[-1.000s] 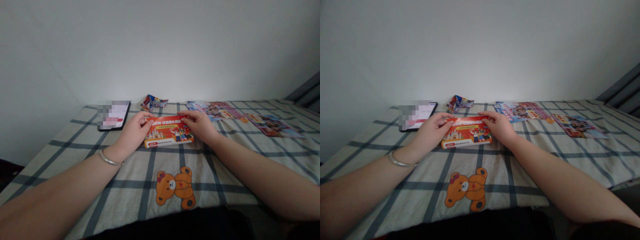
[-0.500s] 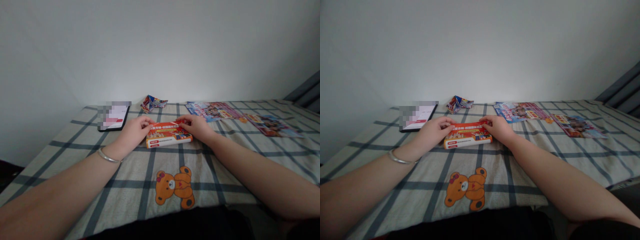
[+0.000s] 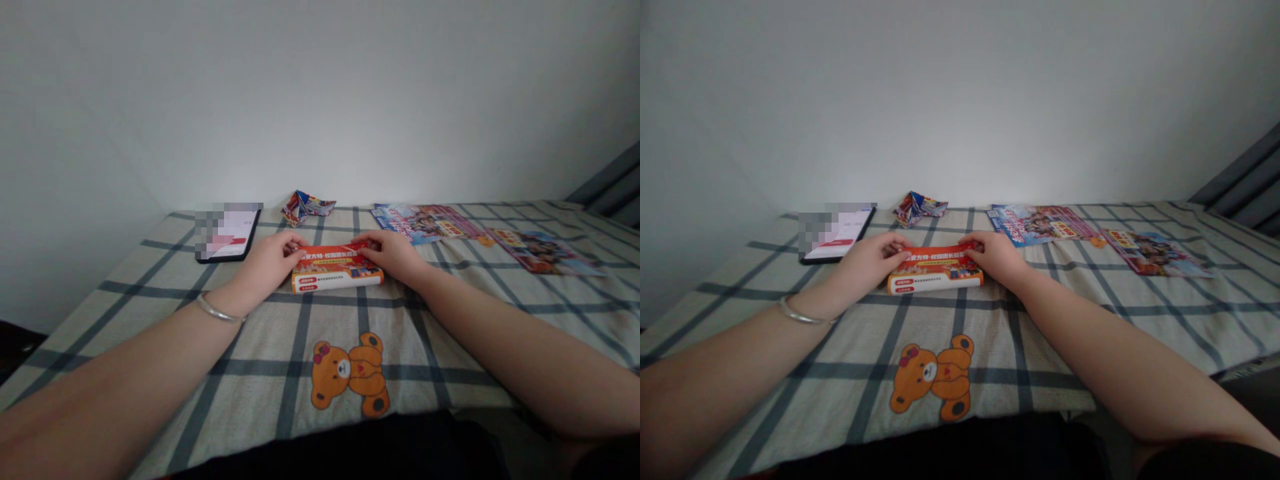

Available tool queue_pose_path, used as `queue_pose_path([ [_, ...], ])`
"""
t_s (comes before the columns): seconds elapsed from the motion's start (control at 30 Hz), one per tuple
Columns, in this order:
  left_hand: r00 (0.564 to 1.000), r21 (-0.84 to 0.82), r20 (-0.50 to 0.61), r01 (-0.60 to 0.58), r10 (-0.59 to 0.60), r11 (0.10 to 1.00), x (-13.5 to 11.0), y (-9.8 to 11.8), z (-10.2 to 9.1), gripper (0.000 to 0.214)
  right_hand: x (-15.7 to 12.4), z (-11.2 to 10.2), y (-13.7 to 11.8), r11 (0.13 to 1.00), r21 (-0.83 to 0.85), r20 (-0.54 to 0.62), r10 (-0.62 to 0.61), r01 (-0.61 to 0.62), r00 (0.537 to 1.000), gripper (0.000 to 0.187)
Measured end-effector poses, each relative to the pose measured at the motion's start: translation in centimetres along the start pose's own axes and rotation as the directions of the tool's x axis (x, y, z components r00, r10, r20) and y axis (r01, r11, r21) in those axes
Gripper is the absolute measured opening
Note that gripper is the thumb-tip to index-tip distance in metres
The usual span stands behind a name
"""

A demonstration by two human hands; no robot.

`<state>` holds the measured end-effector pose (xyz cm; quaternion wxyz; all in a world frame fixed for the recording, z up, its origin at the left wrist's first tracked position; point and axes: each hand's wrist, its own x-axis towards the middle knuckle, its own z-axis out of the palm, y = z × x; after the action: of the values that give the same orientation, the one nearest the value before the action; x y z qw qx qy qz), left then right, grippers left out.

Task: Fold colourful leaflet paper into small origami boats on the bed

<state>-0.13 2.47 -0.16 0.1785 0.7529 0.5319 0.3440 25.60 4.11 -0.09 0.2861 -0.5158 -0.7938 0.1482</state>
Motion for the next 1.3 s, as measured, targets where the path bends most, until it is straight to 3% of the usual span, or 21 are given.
queue_pose_path([
  [0.17, 0.999, -0.154, -0.042, 0.010, -0.017, 0.988, 0.4, -1.3, 0.3, 0.016, 0.1, 0.2, 0.2, 0.991, 0.119, -0.020, 0.072, -0.069, 0.997, 0.027],
  [0.4, 0.999, -0.172, -0.047, 0.010, -0.018, 0.985, 0.5, -1.6, 0.3, 0.020, 0.1, 0.1, 0.3, 0.987, 0.153, -0.030, 0.051, -0.046, 0.998, 0.034],
  [0.67, 0.996, -0.329, -0.070, 0.034, -0.060, 0.944, 0.4, -1.2, 0.3, 0.022, 0.3, 0.5, 0.7, 0.951, 0.307, -0.070, 0.054, -0.030, 0.996, 0.022],
  [0.93, 0.998, -0.305, -0.062, -0.001, -0.019, 0.952, 0.5, -1.7, 0.3, 0.017, 0.0, 0.3, 0.4, 0.973, 0.230, -0.062, 0.044, -0.029, 0.997, 0.024],
  [1.3, 1.000, -0.392, -0.013, 0.012, -0.019, 0.920, 0.3, -1.3, 0.5, 0.024, 0.0, 0.5, 0.3, 0.954, 0.301, -0.084, 0.049, -0.022, 0.995, 0.027],
])
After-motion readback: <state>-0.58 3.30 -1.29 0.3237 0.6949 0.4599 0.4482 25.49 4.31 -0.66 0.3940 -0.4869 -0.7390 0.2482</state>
